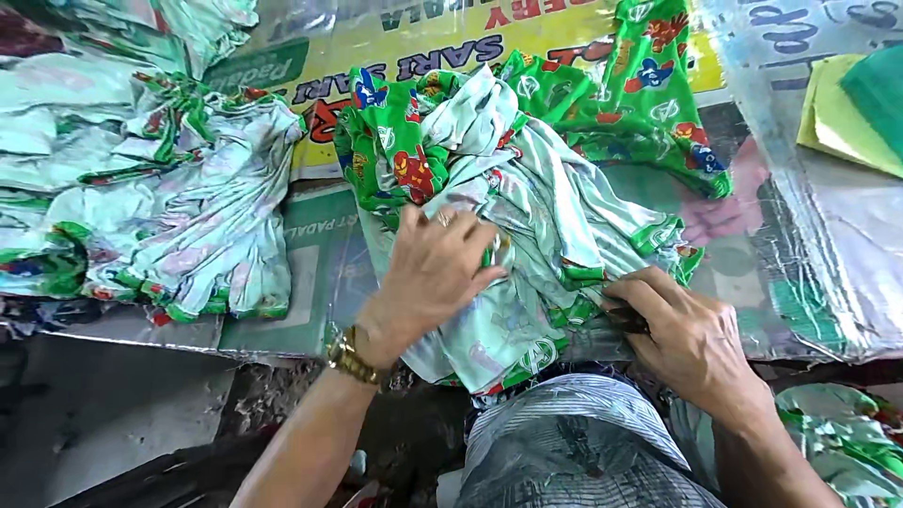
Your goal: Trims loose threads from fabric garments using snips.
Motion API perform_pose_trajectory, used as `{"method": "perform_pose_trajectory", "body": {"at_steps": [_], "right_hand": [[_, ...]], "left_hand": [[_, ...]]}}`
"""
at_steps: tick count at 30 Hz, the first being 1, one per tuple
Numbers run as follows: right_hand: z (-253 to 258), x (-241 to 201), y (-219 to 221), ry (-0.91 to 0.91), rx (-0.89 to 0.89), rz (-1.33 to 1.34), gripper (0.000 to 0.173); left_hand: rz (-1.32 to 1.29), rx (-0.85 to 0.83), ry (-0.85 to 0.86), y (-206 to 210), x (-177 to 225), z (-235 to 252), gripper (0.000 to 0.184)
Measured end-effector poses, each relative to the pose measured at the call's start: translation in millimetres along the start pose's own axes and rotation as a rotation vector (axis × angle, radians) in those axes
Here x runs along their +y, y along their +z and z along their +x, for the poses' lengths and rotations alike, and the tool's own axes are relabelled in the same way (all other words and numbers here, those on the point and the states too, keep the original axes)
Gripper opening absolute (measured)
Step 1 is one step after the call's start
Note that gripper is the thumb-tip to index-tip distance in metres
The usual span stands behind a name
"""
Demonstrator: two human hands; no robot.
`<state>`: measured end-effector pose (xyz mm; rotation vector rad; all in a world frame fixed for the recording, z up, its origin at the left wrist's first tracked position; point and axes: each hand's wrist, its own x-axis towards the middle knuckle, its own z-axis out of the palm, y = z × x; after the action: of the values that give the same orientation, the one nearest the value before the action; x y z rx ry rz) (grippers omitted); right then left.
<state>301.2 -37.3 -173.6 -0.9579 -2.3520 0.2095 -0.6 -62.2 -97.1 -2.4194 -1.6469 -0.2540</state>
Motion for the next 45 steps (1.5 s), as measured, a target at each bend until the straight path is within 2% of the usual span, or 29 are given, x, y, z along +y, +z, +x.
{"method": "perform_pose_trajectory", "body": {"at_steps": [2,5,8,11,14,15,17,18,19,22,23,25,28,30,33,35,37,39,41,44,45], "right_hand": [[0.5,0.2,0.1,-0.005,-0.001,0.002,0.022],[-1.5,1.2,-1.9,0.009,0.001,0.025,0.021],[-0.6,-3.5,-6.1,0.022,0.072,0.107,0.022],[5.3,-19.0,-5.2,-0.019,0.138,0.298,0.022],[16.0,-42.8,8.3,-0.092,0.035,0.527,0.019],[20.5,-51.8,14.1,-0.113,-0.021,0.543,0.017],[27.0,-69.7,26.0,-0.184,-0.137,0.462,0.017],[29.3,-77.0,31.7,-0.229,-0.186,0.393,0.018],[30.9,-82.0,37.8,-0.271,-0.210,0.326,0.020],[31.0,-82.4,51.6,-0.317,-0.149,0.260,0.018],[29.6,-79.1,53.2,-0.313,-0.131,0.288,0.016],[27.9,-72.1,53.2,-0.297,-0.116,0.418,0.015],[24.3,-61.5,47.9,-0.239,-0.100,0.705,0.018],[23.9,-58.1,43.8,-0.212,-0.087,0.818,0.020],[24.1,-54.5,39.1,-0.224,-0.074,0.840,0.018],[23.9,-53.3,37.0,-0.241,-0.076,0.848,0.017],[24.7,-52.1,36.1,-0.250,-0.072,0.876,0.018],[26.1,-51.6,37.7,-0.241,-0.075,0.890,0.018],[26.4,-51.6,40.6,-0.220,-0.089,0.874,0.018],[24.6,-50.6,41.4,-0.223,-0.104,0.839,0.017],[23.6,-49.7,41.4,-0.224,-0.105,0.835,0.016]], "left_hand": [[-0.010,0.071,0.028,6.6,12.2,-21.4,0.020],[-0.073,0.212,0.051,-3.6,40.9,-53.0,0.013],[-0.027,0.103,0.010,-1.3,58.3,-77.7,0.014],[-0.214,0.109,-0.094,13.5,63.3,-96.9,0.023],[-0.506,0.265,-0.174,15.3,66.3,-106.6,0.035],[-0.530,0.341,-0.190,11.5,64.2,-103.0,0.033],[-0.404,0.487,-0.222,2.0,53.9,-83.0,0.021],[-0.311,0.509,-0.233,-1.7,45.0,-69.1,0.018],[-0.212,0.469,-0.249,-4.2,35.4,-54.3,0.020],[-0.030,0.126,-0.338,0.6,12.0,-21.5,0.046],[-0.033,0.065,-0.355,6.0,5.8,-16.7,0.041],[-0.148,0.113,-0.382,10.1,-0.9,-16.3,0.025],[-0.308,0.356,-0.337,10.5,0.5,-26.7,0.022],[-0.371,0.444,-0.296,7.2,2.9,-42.0,0.019],[-0.462,0.328,-0.166,5.8,4.2,-72.5,0.017],[-0.495,0.203,-0.105,8.6,4.0,-87.9,0.024],[-0.516,0.230,-0.138,5.9,5.6,-87.2,0.030],[-0.434,0.366,-0.214,-0.5,6.2,-69.4,0.024],[-0.273,0.372,-0.245,-5.8,2.4,-42.2,0.022],[-0.027,0.085,-0.266,-0.6,-4.5,-4.8,0.052],[0.003,0.030,-0.277,8.3,-9.2,5.7,0.048]]}}
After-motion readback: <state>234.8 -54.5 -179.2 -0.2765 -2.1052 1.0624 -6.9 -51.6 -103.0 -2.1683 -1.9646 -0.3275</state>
